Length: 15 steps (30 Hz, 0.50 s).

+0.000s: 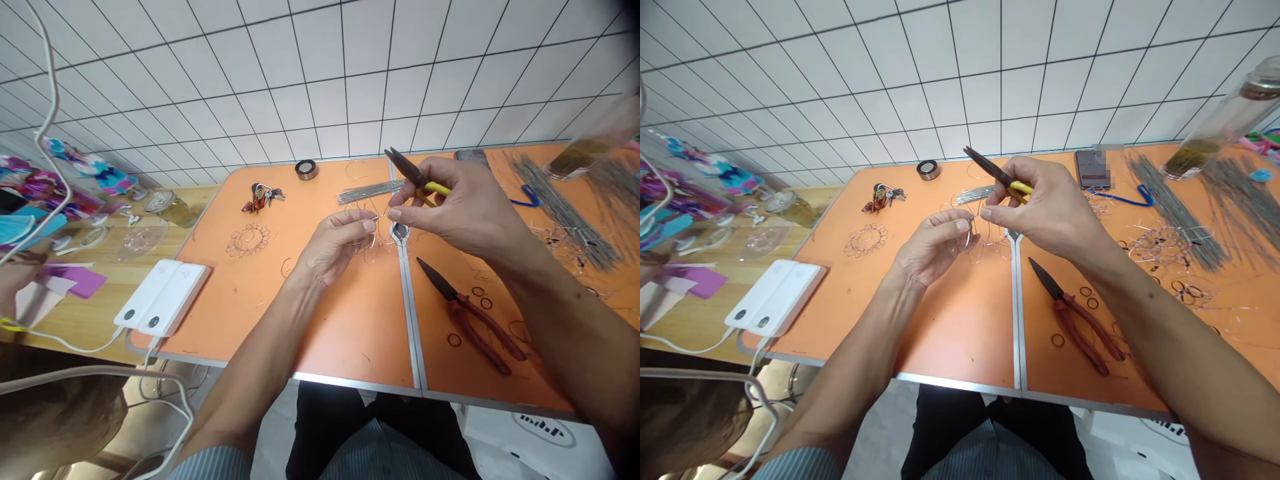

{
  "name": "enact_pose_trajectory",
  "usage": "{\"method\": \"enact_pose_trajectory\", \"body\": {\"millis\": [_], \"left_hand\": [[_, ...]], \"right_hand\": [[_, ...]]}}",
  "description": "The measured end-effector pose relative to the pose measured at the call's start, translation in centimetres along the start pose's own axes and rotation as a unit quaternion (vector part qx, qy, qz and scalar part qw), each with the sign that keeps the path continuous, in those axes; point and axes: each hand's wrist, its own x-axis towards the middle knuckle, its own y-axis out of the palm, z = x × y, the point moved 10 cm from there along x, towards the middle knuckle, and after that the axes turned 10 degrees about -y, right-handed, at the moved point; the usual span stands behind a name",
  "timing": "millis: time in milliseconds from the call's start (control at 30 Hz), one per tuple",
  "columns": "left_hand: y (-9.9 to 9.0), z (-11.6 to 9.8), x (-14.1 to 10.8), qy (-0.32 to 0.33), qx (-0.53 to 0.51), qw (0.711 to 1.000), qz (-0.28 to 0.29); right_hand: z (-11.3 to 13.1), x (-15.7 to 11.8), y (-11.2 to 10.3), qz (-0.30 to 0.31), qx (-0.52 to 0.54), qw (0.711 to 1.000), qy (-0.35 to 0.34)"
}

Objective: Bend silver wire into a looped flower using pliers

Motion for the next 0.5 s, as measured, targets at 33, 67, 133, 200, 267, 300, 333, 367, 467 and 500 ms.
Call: {"method": "enact_pose_trajectory", "body": {"millis": [33,67,133,200,267,300,333,367,467,500], "left_hand": [[-0.1,-0.2,0.0,0.011,0.012,1.000,-0.008],[-0.2,-0.4,-0.1,0.021,0.023,0.999,-0.019],[-0.4,-0.6,-0.2,0.034,0.039,0.998,-0.038],[-0.3,-0.6,-0.3,0.042,0.052,0.997,-0.044],[-0.2,-0.6,-0.3,0.051,0.063,0.996,-0.037],[-0.2,-0.6,-0.2,0.056,0.067,0.996,-0.034],[-0.2,-0.6,-0.2,0.060,0.071,0.995,-0.032],[-0.2,-0.6,-0.2,0.064,0.075,0.995,-0.032],[-0.2,-0.6,-0.2,0.071,0.087,0.993,-0.039],[-0.1,-0.6,-0.3,0.072,0.090,0.992,-0.041]], "right_hand": [[0.1,0.0,-0.1,-0.001,-0.006,1.000,-0.005],[0.3,0.0,-0.1,-0.001,-0.010,1.000,-0.012],[0.8,-0.1,0.0,0.006,-0.017,0.999,-0.033],[1.0,-0.2,0.3,0.022,-0.027,0.998,-0.048],[1.1,-0.3,0.8,0.041,-0.034,0.997,-0.053],[1.2,-0.3,1.0,0.048,-0.035,0.997,-0.056],[1.2,-0.4,1.3,0.052,-0.035,0.996,-0.060],[1.4,-0.4,1.4,0.055,-0.034,0.996,-0.065],[1.7,-0.4,1.8,0.058,-0.045,0.994,-0.078],[1.7,-0.5,1.9,0.059,-0.050,0.994,-0.077]]}}
